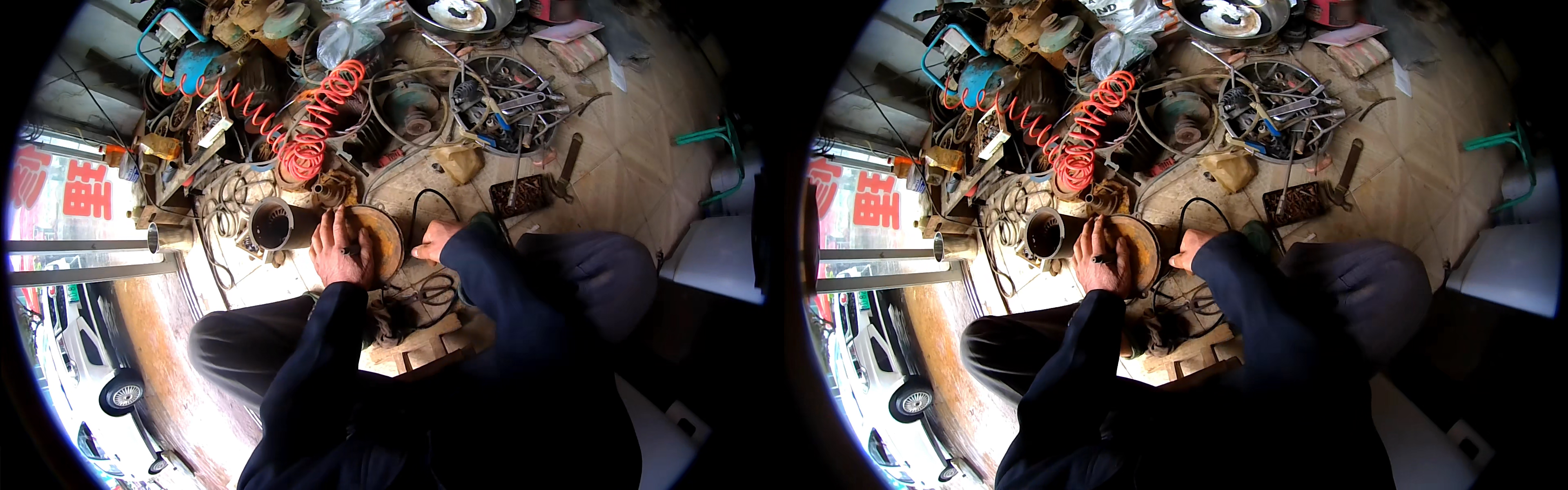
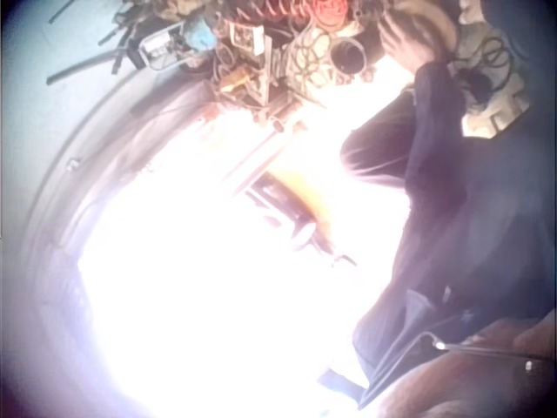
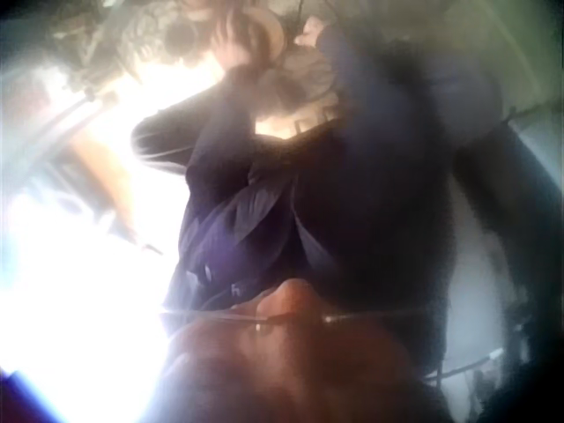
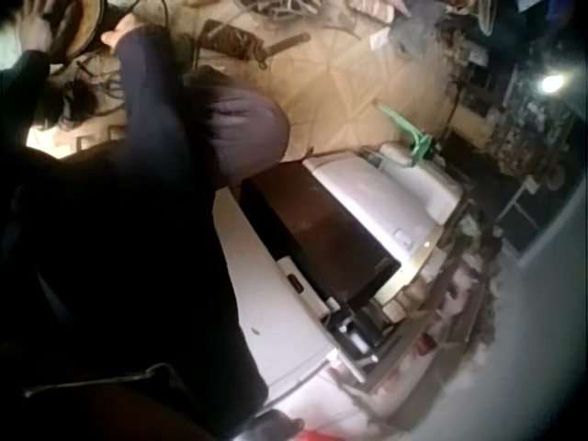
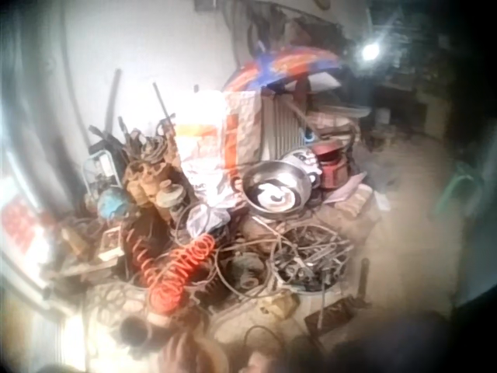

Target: The person sits on the floor of a cluttered workshop and works on a circular mechanical component, likely a brake drum. They use a small metal tool to scrape and clean the inner surface of the part, rotating it periodically to access different areas.

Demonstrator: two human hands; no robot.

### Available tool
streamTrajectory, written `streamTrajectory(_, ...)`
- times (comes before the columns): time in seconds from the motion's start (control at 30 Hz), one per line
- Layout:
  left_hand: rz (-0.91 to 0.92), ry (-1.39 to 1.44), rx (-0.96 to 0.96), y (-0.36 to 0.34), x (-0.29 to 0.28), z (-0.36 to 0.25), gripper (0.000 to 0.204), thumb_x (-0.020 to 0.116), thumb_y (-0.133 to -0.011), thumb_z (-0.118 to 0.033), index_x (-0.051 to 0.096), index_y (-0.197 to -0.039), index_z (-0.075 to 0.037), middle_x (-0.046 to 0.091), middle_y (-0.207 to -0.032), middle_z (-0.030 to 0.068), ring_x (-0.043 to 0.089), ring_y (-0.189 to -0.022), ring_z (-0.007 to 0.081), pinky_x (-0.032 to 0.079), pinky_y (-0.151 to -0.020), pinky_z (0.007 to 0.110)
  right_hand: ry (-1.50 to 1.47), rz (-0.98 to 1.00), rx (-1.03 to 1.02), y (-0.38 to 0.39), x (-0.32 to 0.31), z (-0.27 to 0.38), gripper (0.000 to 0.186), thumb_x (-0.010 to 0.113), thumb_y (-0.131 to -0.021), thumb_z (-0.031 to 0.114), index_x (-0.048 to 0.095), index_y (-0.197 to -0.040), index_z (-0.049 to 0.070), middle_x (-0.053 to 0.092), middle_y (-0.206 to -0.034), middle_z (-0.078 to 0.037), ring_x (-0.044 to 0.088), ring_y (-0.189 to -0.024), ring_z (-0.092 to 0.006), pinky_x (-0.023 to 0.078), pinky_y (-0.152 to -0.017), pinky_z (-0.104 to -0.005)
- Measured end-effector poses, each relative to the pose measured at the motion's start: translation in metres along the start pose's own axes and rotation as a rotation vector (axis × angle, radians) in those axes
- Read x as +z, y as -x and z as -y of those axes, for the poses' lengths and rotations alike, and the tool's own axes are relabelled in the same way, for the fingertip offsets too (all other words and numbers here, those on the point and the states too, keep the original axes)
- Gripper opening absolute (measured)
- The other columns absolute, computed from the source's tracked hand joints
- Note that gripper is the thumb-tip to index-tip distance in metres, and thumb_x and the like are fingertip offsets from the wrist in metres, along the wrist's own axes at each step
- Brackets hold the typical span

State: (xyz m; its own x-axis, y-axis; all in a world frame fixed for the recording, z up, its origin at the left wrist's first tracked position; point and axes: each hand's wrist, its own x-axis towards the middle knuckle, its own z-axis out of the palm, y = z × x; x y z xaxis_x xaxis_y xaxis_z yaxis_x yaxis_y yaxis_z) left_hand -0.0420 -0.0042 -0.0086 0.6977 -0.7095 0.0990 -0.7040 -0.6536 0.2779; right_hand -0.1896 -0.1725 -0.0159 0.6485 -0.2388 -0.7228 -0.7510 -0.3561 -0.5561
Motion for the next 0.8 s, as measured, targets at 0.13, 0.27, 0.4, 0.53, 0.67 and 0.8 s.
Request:
streamTrajectory(0.13, -0.003, 0.041, 0.026, -0.001, -0.001, 0.001, 0.064, 0.061, -0.092, -0.039, 0.047, -0.149, -0.014, 0.048, -0.149, 0.0175, 0.043, -0.135, 0.0394, 0.033, -0.113, 0.051, 0.106, 0.152, -0.065, -0.025, -0.014, 0.001, 0.036, 0.069, -0.086, 0.040, 0.080, -0.073, 0.008, 0.076, -0.080, -0.010, 0.069, -0.075, -0.0246, 0.052, -0.074, -0.0371)
streamTrajectory(0.27, -0.015, 0.049, 0.029, 0.000, -0.003, 0.004, 0.064, 0.062, -0.091, -0.037, 0.047, -0.149, -0.014, 0.048, -0.149, 0.0177, 0.043, -0.135, 0.0394, 0.033, -0.113, 0.051, 0.195, 0.292, -0.107, -0.033, -0.032, 0.019, 0.035, 0.068, -0.088, 0.038, 0.080, -0.073, 0.008, 0.072, -0.072, -0.009, 0.066, -0.070, -0.0224, 0.051, -0.067, -0.0375)
streamTrajectory(0.4, -0.006, 0.058, 0.035, -0.001, -0.003, 0.002, 0.064, 0.063, -0.090, -0.035, 0.047, -0.149, -0.014, 0.048, -0.149, 0.0178, 0.044, -0.135, 0.0394, 0.033, -0.112, 0.051, 0.268, 0.344, -0.060, -0.042, -0.036, 0.026, 0.032, 0.071, -0.087, 0.034, 0.080, -0.072, 0.007, 0.070, -0.066, -0.008, 0.064, -0.063, -0.0214, 0.050, -0.061, -0.0367)
streamTrajectory(0.53, -0.020, 0.061, 0.037, -0.002, -0.004, 0.002, 0.064, 0.063, -0.090, -0.034, 0.047, -0.148, -0.014, 0.048, -0.149, 0.0178, 0.044, -0.135, 0.0393, 0.033, -0.112, 0.051, 0.281, 0.309, -0.057, -0.037, -0.044, 0.033, 0.030, 0.073, -0.086, 0.032, 0.080, -0.074, 0.006, 0.070, -0.065, -0.009, 0.063, -0.057, -0.0215, 0.050, -0.059, -0.0370)
streamTrajectory(0.67, -0.011, 0.059, 0.040, -0.002, -0.002, 0.000, 0.064, 0.063, -0.090, -0.035, 0.048, -0.148, -0.014, 0.048, -0.149, 0.0177, 0.044, -0.135, 0.0391, 0.033, -0.112, 0.051, 0.051, 0.187, -0.114, -0.029, -0.023, 0.005, 0.032, 0.074, -0.087, 0.033, 0.077, -0.074, 0.004, 0.069, -0.064, -0.009, 0.063, -0.057, -0.0189, 0.049, -0.055, -0.0366)
streamTrajectory(0.8, -0.017, 0.039, 0.027, -0.002, -0.006, 0.003, 0.063, 0.063, -0.090, -0.035, 0.048, -0.147, -0.014, 0.048, -0.149, 0.0174, 0.044, -0.135, 0.0388, 0.033, -0.112, 0.051, -0.669, -0.064, 0.112, -0.007, 0.071, -0.022, 0.037, 0.070, -0.092, 0.037, 0.074, -0.079, 0.003, 0.070, -0.069, -0.013, 0.066, -0.066, -0.0218, 0.050, -0.063, -0.0371)
